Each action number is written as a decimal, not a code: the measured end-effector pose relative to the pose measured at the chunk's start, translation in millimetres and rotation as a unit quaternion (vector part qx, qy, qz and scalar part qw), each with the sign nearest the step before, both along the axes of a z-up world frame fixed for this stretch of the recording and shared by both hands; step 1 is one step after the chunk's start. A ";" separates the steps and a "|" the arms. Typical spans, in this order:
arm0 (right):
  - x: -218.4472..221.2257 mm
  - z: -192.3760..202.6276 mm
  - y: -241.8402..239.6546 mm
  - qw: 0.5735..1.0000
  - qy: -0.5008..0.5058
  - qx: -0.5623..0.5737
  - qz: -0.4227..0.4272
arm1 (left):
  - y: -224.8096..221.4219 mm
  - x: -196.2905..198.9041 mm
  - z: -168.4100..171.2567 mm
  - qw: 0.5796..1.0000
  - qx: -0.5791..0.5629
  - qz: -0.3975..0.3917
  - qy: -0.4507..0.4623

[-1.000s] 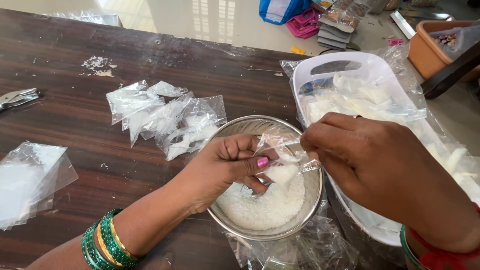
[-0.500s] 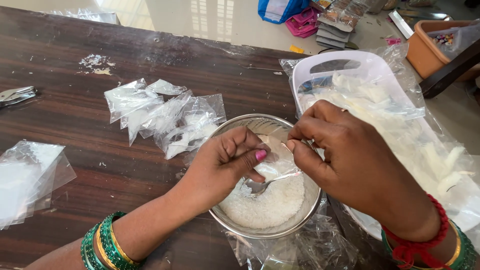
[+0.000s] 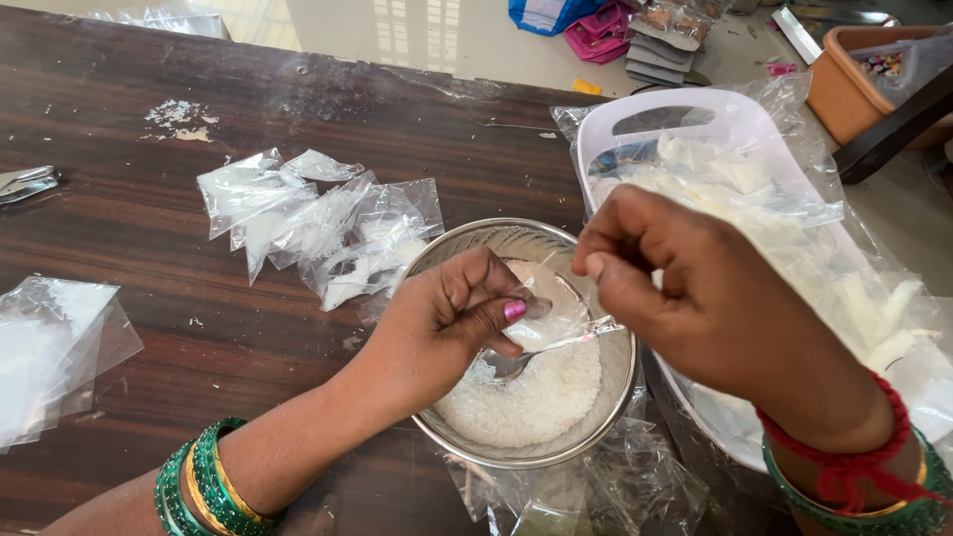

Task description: Packaging white crystalline flakes into small plastic sachets using a spoon.

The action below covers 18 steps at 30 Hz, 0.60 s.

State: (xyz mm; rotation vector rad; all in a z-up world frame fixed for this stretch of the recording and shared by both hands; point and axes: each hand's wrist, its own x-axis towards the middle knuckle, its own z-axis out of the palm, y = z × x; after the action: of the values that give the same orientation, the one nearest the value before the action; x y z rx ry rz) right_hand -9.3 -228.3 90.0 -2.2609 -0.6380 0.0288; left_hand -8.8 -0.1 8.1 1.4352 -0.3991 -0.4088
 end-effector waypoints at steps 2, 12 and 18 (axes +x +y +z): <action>-1.0 4.5 -1.1 0.993 0.085 0.021 -0.073 | 0.3 1.1 -2.4 1.000 -0.002 0.005 -0.006; -1.2 3.6 13.7 0.997 0.072 -0.003 -0.006 | -0.4 -5.2 1.2 0.997 0.025 0.000 -0.066; -0.4 2.1 3.7 0.992 0.120 0.040 -0.026 | -1.5 -2.1 3.0 1.000 0.002 0.016 -0.002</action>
State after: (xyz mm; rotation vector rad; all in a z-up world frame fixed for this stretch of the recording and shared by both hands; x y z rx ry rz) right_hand -9.7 -224.6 92.1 -2.1532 -0.4454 0.2411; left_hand -11.0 -1.6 11.0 1.4443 -0.3792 -0.3807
